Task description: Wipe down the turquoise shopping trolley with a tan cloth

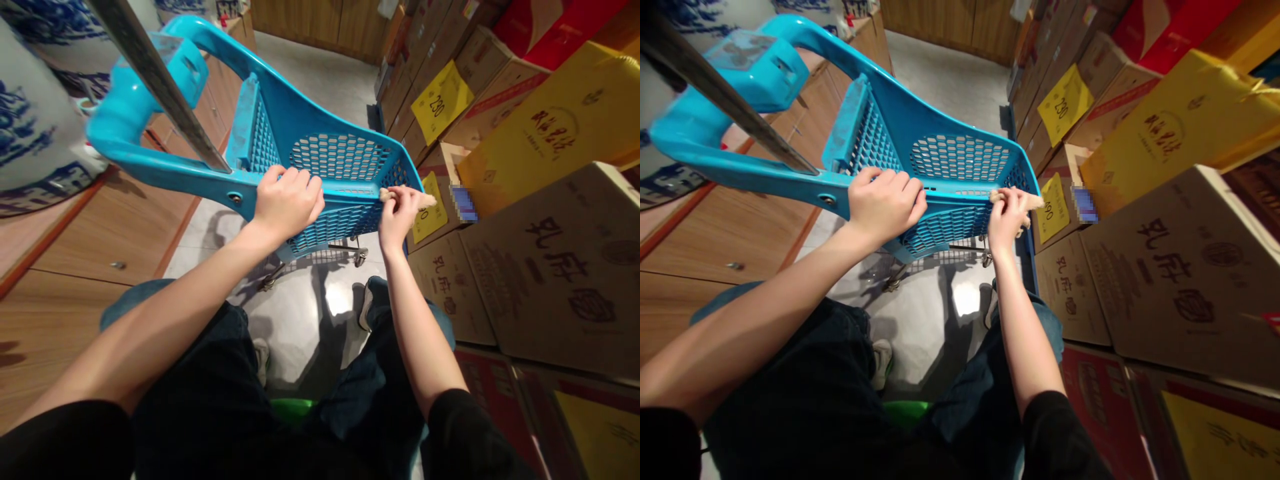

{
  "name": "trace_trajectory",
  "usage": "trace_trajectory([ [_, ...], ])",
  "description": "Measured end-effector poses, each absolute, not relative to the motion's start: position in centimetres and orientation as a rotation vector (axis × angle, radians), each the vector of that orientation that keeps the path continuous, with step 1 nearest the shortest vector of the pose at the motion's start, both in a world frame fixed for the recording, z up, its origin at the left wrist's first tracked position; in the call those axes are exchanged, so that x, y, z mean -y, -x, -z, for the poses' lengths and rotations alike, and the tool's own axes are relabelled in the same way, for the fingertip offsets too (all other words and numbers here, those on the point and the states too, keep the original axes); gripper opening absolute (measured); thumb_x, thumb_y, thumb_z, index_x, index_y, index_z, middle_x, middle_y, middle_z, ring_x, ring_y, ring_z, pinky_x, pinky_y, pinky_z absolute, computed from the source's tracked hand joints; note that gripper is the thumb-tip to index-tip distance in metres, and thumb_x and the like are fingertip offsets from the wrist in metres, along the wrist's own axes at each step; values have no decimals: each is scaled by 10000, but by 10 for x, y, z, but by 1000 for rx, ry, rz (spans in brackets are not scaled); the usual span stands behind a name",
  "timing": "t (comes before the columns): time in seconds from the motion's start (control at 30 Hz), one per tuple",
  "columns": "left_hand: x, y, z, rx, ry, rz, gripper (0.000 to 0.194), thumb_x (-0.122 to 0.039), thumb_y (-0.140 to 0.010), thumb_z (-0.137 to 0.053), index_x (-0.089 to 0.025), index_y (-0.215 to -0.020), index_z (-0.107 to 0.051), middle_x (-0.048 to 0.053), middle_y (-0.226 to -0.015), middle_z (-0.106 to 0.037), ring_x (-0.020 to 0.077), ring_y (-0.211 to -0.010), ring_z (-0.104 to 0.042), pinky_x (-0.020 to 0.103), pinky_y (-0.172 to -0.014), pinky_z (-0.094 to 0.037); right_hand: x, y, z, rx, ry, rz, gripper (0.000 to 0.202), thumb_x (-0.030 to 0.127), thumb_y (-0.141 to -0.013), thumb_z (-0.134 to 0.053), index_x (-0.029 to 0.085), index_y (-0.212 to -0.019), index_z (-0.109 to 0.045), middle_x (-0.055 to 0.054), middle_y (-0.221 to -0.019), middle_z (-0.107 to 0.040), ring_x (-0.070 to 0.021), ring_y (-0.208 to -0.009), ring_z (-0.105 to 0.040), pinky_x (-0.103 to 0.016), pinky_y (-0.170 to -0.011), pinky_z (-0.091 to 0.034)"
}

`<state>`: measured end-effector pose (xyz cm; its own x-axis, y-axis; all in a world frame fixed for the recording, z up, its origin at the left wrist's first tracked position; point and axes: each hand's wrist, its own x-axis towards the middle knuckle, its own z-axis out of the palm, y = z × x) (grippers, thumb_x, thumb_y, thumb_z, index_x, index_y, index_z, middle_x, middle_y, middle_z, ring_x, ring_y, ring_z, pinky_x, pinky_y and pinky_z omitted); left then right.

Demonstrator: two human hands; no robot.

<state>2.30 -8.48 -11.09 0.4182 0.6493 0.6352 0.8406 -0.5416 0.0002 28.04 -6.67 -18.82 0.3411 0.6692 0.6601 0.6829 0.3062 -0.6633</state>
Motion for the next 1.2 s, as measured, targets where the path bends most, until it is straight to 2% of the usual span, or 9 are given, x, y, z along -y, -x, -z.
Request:
trace_trajectory([
  [0.17,85,-23,110,1342,2403,868,226,-265,-967,-519,-210,-926,-734,111,-846,-711,318,-916,-664,534,-931,-466,85,-247,184,1761,1274,-36,308,189,-969,-503,274,-1172,-718,-102,-1225,-643,-270,-1275,-629,-475,-1125,-520],
  [0.37,84,-23,112,1295,2395,915,195,-241,-893,-567,-217,-913,-759,115,-809,-697,334,-877,-655,560,-894,-474,53,-321,178,1332,1498,35,245,207,-939,-486,237,-1039,-708,-87,-1124,-686,-283,-1158,-636,-582,-1159,-457],
  [0.47,84,-24,111,1277,2371,906,183,-237,-881,-572,-216,-883,-753,115,-797,-697,324,-849,-649,548,-872,-482,51,-319,179,1351,1516,-7,253,215,-951,-469,235,-1043,-704,-88,-1123,-719,-279,-1159,-641,-588,-1173,-445],
  [0.6,84,-20,111,1291,2393,903,182,-243,-865,-567,-216,-849,-746,113,-780,-698,312,-828,-643,537,-866,-481,76,-267,176,1731,1306,-119,309,239,-1003,-460,257,-1192,-704,-99,-1272,-730,-263,-1260,-643,-494,-1171,-477],
  [0.7,82,-14,112,1292,2407,911,189,-253,-864,-560,-217,-831,-742,101,-763,-699,300,-815,-643,524,-861,-474,87,-255,173,1873,1208,-145,342,269,-1017,-475,250,-1292,-677,-113,-1391,-708,-278,-1356,-618,-490,-1187,-467],
  [0.87,79,-4,110,1260,2395,845,196,-277,-899,-552,-234,-792,-711,78,-747,-703,275,-786,-636,502,-826,-465,76,-297,175,1616,1496,-15,293,321,-1038,-441,213,-1136,-695,-139,-1171,-764,-304,-1150,-679,-516,-1111,-482],
  [0.93,78,-3,108,1227,2356,746,235,-293,-947,-526,-239,-782,-685,64,-751,-710,251,-774,-636,483,-806,-468,76,-298,178,1533,1570,37,301,314,-1047,-408,206,-1103,-684,-152,-1159,-757,-311,-1151,-661,-542,-1127,-449],
  [1.1,75,-4,105,1299,2322,719,327,-318,-1036,-453,-233,-860,-716,90,-837,-759,274,-862,-675,513,-886,-474,96,-265,186,1760,1474,31,377,303,-1003,-502,211,-1348,-621,-173,-1472,-649,-330,-1387,-575,-526,-1158,-428],
  [1.2,71,-4,106,1397,2390,784,349,-370,-1053,-436,-246,-952,-746,97,-914,-782,308,-956,-677,551,-978,-445,96,-277,184,1910,1442,52,414,298,-989,-507,219,-1383,-609,-171,-1491,-639,-340,-1389,-574,-545,-1152,-441],
])
